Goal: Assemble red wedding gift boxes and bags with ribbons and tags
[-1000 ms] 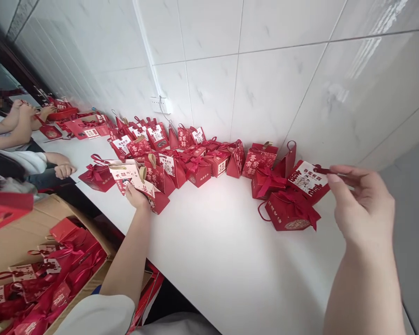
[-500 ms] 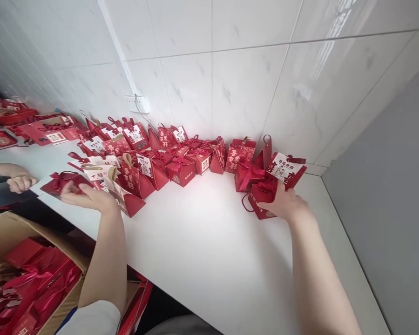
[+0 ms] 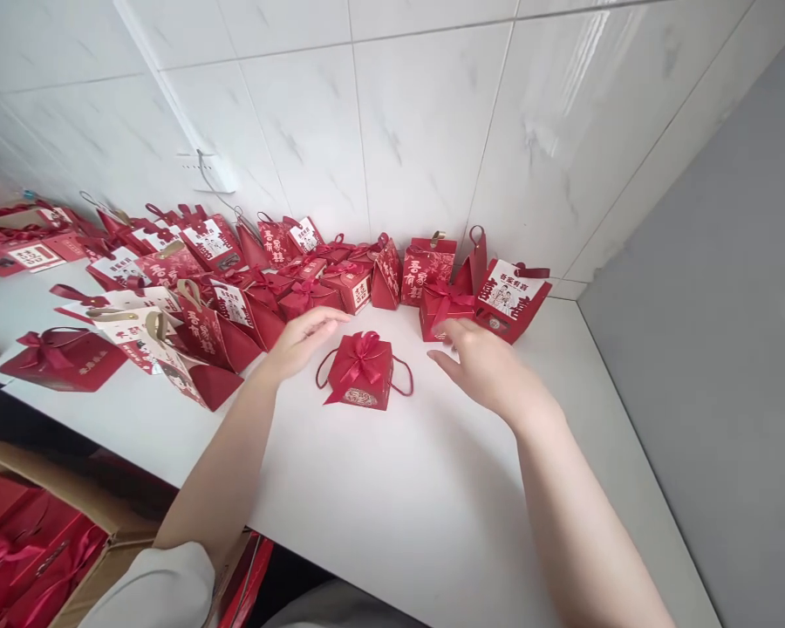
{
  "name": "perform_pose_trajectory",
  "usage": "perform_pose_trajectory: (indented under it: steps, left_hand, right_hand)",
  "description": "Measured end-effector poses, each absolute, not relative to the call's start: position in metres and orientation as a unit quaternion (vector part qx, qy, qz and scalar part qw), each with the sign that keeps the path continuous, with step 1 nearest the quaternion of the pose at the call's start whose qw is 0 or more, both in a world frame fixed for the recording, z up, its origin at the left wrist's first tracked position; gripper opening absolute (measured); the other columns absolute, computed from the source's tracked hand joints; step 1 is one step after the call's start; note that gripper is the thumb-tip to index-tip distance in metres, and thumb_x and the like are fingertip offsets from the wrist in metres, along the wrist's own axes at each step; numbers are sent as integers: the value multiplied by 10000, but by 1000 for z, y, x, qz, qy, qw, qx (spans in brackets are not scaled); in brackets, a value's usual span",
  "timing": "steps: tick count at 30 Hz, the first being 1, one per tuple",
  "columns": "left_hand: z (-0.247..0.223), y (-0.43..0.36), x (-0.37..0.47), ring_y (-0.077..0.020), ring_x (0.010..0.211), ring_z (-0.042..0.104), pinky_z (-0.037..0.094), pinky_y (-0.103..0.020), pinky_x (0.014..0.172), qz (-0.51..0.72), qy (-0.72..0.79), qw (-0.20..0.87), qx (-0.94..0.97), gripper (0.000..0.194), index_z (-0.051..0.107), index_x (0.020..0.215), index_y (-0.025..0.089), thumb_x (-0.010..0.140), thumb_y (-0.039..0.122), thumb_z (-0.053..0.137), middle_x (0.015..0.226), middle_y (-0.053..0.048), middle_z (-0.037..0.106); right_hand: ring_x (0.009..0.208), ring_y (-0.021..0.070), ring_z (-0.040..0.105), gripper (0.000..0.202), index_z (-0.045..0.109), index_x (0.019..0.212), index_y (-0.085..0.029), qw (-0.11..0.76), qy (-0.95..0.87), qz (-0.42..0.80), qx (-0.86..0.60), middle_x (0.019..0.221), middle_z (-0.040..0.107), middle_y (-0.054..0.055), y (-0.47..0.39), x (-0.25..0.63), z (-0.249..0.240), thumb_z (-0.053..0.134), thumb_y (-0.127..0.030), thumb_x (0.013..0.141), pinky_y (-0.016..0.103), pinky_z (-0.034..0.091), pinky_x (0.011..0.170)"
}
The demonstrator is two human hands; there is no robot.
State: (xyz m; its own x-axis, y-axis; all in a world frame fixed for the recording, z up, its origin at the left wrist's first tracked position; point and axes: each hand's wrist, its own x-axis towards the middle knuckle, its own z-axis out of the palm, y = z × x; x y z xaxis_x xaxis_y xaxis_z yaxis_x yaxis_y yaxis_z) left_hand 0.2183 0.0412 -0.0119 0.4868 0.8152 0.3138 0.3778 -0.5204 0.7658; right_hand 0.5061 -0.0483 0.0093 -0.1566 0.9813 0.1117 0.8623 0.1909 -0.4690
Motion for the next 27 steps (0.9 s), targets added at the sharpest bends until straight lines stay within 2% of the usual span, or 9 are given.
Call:
perform_pose_trajectory:
  steps: [3,5,8,12,16,19,21,25,27]
  left_hand:
    - [-34,43,217,-207,1247,526,394,-363,1069,315,377,391,778,345,587,1227,246,959,407,442,1342,-57,572]
    - [-45,45,214,-205,1274,506,378,-373,1082,322,381,424,756,387,512,1303,246,953,399,453,1380,-74,540]
    - [-51,46,211,-195,1153,573,420,-365,1010,330,410,423,737,456,447,1350,244,925,400,501,1321,-85,570]
    - [-47,48,205,-154,870,605,475,-298,793,337,456,400,720,433,540,1265,249,877,440,559,1135,-46,628]
    - [-39,50,193,-176,879,585,445,-285,762,339,493,392,699,354,643,1003,212,889,516,501,922,-26,636]
    - [-33,49,185,-152,750,533,408,-282,713,296,490,402,715,400,589,775,185,878,560,493,756,0,577]
    - [-29,48,182,-138,708,505,396,-277,694,265,461,426,732,381,552,742,181,861,543,529,722,13,549]
    - [-24,46,178,-123,681,501,389,-262,644,201,412,448,768,324,582,793,181,742,478,700,765,13,579]
    - [-24,46,176,-126,684,504,394,-265,639,180,404,432,786,306,599,788,178,737,460,708,775,4,595]
  right_hand:
    - [768,209,666,316,661,941,-222,136,-776,336,-516,871,703,49,-50,495,11,433,-441,948,325,523,673]
    - [808,196,682,306,677,992,-227,81,-781,452,-423,919,720,35,-49,484,6,474,-449,934,300,533,699]
    - [1022,220,665,357,644,1188,-271,48,-784,491,-377,1175,688,34,-42,474,-6,554,-451,893,308,533,823]
    - [1003,240,671,468,522,1360,-279,71,-755,407,-510,1237,660,71,-32,479,-18,483,-457,929,344,533,820]
    - [858,225,672,378,609,1225,-266,120,-741,305,-586,1047,702,65,-30,482,-17,388,-445,976,344,527,728]
    - [893,213,644,308,640,1141,-240,228,-799,209,-515,1063,673,76,-34,466,-15,388,-331,989,358,511,796]
    - [994,226,612,287,629,1162,-215,278,-838,142,-448,1095,650,98,-39,447,-16,414,-257,977,391,491,883]
    - [1204,245,526,293,615,1210,-196,264,-910,59,-314,1229,621,106,-54,405,-33,506,-263,946,527,333,1111]
    - [1287,247,471,212,688,1033,-206,248,-935,16,-253,1302,598,87,-61,387,-47,512,-294,952,571,218,1176]
